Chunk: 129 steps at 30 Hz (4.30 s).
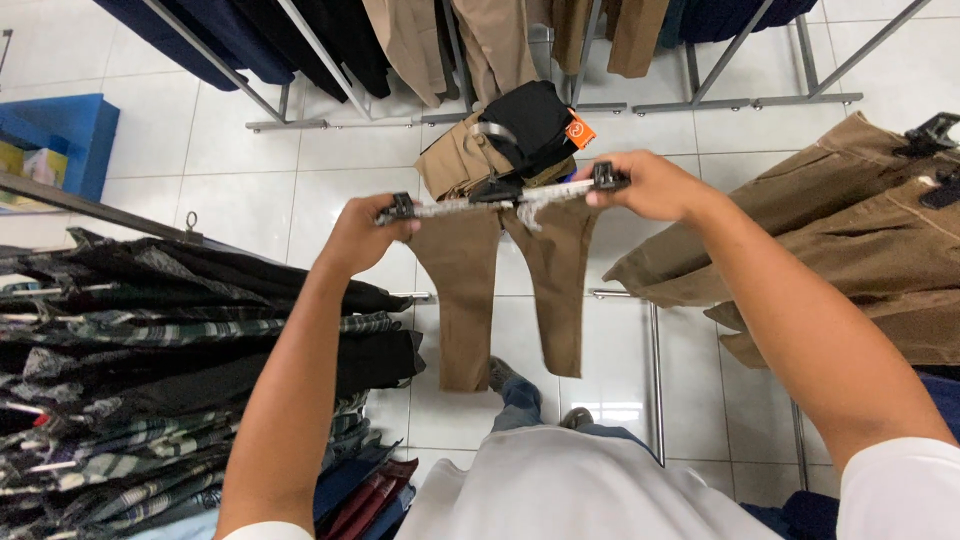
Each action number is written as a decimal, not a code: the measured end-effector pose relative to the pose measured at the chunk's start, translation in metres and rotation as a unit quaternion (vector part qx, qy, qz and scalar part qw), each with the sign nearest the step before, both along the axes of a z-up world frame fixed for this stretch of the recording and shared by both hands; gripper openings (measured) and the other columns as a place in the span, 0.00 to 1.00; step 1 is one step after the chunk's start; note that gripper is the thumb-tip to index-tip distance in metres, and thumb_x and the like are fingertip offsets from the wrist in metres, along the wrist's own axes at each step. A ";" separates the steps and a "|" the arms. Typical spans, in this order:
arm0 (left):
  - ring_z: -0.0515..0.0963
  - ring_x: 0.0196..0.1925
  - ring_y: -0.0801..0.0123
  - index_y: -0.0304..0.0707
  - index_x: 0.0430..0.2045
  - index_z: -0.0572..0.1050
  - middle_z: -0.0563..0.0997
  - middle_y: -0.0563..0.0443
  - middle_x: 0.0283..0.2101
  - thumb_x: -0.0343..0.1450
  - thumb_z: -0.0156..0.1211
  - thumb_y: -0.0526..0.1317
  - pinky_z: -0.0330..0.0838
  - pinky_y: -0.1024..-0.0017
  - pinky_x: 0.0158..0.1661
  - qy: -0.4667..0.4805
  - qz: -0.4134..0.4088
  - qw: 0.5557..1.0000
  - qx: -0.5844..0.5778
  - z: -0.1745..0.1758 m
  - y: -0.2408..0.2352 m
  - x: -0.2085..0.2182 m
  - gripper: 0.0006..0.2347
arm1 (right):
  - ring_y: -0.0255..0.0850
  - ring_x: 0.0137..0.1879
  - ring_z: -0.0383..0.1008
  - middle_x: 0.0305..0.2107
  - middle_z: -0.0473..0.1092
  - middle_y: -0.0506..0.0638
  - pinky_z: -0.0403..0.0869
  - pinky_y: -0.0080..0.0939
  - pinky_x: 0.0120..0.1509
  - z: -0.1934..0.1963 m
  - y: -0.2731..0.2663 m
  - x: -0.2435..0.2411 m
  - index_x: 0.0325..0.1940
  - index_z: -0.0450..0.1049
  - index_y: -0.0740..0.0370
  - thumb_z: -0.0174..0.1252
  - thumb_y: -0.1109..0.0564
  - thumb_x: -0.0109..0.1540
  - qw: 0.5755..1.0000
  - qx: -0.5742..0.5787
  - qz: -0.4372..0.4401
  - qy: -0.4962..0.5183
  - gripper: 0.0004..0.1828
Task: The person hangs pairs of trousers on a rack using hangers and folds another pair of trousers.
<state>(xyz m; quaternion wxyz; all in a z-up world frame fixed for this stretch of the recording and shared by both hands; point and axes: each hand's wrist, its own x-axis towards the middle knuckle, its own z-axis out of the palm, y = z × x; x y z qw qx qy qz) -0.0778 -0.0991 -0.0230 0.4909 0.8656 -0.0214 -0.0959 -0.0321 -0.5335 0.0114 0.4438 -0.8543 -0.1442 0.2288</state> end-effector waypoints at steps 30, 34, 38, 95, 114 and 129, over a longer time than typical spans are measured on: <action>0.79 0.40 0.58 0.37 0.47 0.85 0.87 0.41 0.38 0.65 0.77 0.34 0.72 0.62 0.47 0.081 -0.161 0.984 -0.011 0.073 -0.047 -0.154 0.16 | 0.39 0.43 0.70 0.36 0.78 0.49 0.71 0.41 0.54 0.003 -0.056 -0.193 0.60 0.78 0.57 0.67 0.54 0.67 0.988 0.147 -0.034 0.033 0.17; 0.81 0.40 0.59 0.36 0.43 0.88 0.89 0.40 0.35 0.67 0.76 0.36 0.74 0.60 0.48 0.015 -0.251 0.968 0.010 0.086 -0.079 -0.140 0.12 | 0.40 0.45 0.72 0.40 0.81 0.51 0.72 0.45 0.59 0.023 -0.064 -0.211 0.61 0.79 0.57 0.68 0.52 0.66 0.987 0.137 -0.079 0.018 0.20; 0.82 0.35 0.71 0.36 0.32 0.88 0.87 0.54 0.32 0.73 0.68 0.40 0.73 0.72 0.41 -0.086 -0.354 0.931 -0.002 0.064 -0.111 -0.131 0.07 | 0.30 0.56 0.75 0.50 0.82 0.42 0.69 0.32 0.63 0.060 -0.078 -0.250 0.65 0.77 0.51 0.64 0.55 0.66 0.981 0.071 -0.175 0.037 0.22; 0.82 0.62 0.50 0.48 0.62 0.75 0.88 0.44 0.51 0.61 0.83 0.41 0.71 0.53 0.65 -0.097 -0.328 0.935 -0.098 0.080 -0.560 -0.053 0.32 | 0.48 0.51 0.74 0.49 0.73 0.54 0.65 0.48 0.58 0.131 -0.276 -0.435 0.70 0.76 0.55 0.66 0.28 0.57 0.486 -0.612 -0.470 -0.411 0.44; 0.76 0.69 0.50 0.34 0.66 0.72 0.79 0.38 0.64 0.75 0.72 0.50 0.72 0.52 0.67 0.187 -0.116 0.975 -0.032 -0.259 -0.532 -0.094 0.28 | 0.59 0.64 0.77 0.53 0.79 0.60 0.68 0.59 0.72 -0.074 -0.237 -0.412 0.57 0.79 0.62 0.59 0.62 0.67 0.743 0.079 -0.554 -0.366 0.14; 0.67 0.76 0.47 0.30 0.74 0.63 0.67 0.31 0.75 0.85 0.43 0.38 0.59 0.49 0.74 0.233 -0.111 0.930 -0.260 -0.149 -0.486 -0.137 0.20 | 0.61 0.75 0.64 0.68 0.66 0.67 0.63 0.60 0.78 -0.264 -0.201 -0.370 0.80 0.60 0.55 0.66 0.49 0.67 0.821 0.162 -0.524 0.157 0.39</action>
